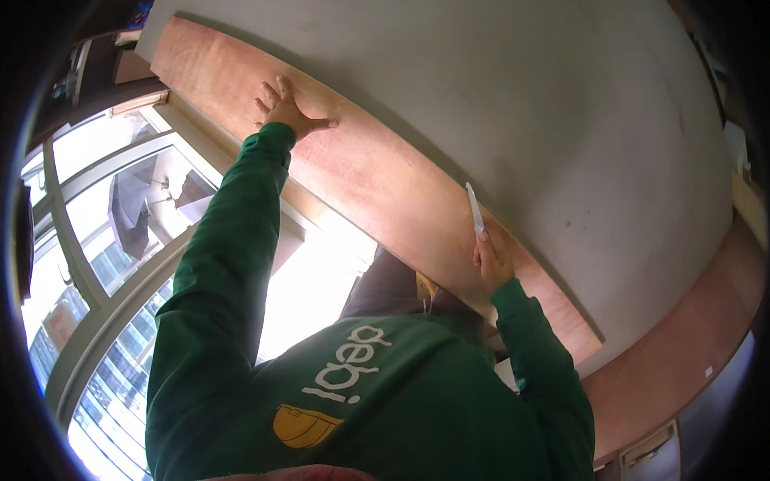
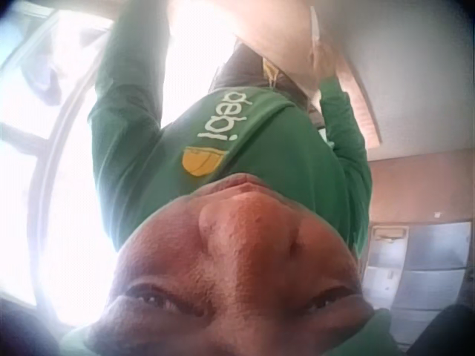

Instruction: The person uses a measuring tape to measure a board, marks it with a pencil, aligns a smaller piece of wood on top, and then uses a utility knife to score or cut along the edge of the wood.

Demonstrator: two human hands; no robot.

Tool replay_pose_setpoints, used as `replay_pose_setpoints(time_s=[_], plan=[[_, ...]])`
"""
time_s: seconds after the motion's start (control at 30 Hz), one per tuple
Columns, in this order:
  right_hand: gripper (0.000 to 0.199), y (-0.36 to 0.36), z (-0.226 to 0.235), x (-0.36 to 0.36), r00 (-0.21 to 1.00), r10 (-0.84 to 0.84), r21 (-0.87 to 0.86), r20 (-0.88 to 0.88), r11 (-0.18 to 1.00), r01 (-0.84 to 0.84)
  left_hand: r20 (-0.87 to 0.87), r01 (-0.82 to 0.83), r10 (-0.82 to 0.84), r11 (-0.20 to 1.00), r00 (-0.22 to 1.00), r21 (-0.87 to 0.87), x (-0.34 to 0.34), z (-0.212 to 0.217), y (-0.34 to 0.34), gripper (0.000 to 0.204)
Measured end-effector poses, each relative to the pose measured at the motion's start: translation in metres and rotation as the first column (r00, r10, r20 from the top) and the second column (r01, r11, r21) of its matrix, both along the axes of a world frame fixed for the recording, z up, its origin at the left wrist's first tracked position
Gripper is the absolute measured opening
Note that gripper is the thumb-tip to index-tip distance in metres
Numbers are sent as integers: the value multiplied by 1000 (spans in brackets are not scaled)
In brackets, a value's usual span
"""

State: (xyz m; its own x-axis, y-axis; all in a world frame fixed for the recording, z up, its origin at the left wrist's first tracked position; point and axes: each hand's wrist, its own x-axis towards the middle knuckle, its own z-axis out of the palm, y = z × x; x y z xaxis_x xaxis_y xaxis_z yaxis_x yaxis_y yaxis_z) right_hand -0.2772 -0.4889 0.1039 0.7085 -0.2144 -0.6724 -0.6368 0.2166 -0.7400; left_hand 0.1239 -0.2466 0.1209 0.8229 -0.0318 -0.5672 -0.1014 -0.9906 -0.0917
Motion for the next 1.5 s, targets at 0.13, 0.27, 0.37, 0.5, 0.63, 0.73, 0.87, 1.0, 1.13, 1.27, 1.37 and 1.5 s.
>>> replay_pose_setpoints(time_s=[0.13, 0.27, 0.37, 0.5, 0.63, 0.73, 0.87, 1.0, 1.13, 1.27, 1.37, 1.5], plan=[[39, 12, 26, 119, 986, 168, -6, 1, 986, -168, -127, -8, 13, 999, 992, 37, 25, -13, 7, 155], [37, 46, -17, 267, 873, 416, -350, 257, 881, -317, -123, -18, 19, 1000, 992, 11, 39, -13, 7, 151], [36, 79, -18, 372, 807, 536, -448, 248, 802, -395, -162, -35, 40, 999, 986, 37, 43, -7, 1, 151], [33, 120, -42, 441, 745, 638, -472, 195, 727, -498, -159, -56, 56, 998, 986, 6, 45, -6, 8, 155], [36, 141, -56, 471, 727, 665, -541, 169, 679, -496, -162, -92, 89, 996, 983, -14, 43, -7, 14, 153], [42, 149, -48, 489, 705, 697, -479, 130, 667, -571, -166, -85, 80, 996, 983, -28, 41, -2, 13, 152], [40, 143, -52, 480, 732, 677, -475, 83, 672, -568, -138, -53, 50, 998, 989, -18, 40, -13, 10, 152], [23, 106, -70, 407, 669, 738, -516, 91, 609, -602, -123, -25, 26, 1000, 992, 4, 39, -24, 11, 152], [23, 43, -51, 265, 692, 661, -562, 291, 703, -435, -95, -33, 32, 999, 995, -9, 39, -30, 17, 152], [25, 7, -15, 184, 711, 702, -614, 23, 572, -544, -155, -63, 68, 997, 986, 40, 43, -16, 17, 151], [31, 4, 20, 206, 703, 705, -468, -97, 591, -657, -205, -58, 53, 998, 977, -15, 45, -7, 17, 151], [36, 23, 6, 238, 769, 639, -347, 12, 724, -596, -214, -72, 74, 997, 974, 14, 45, -8, 32, 151]])
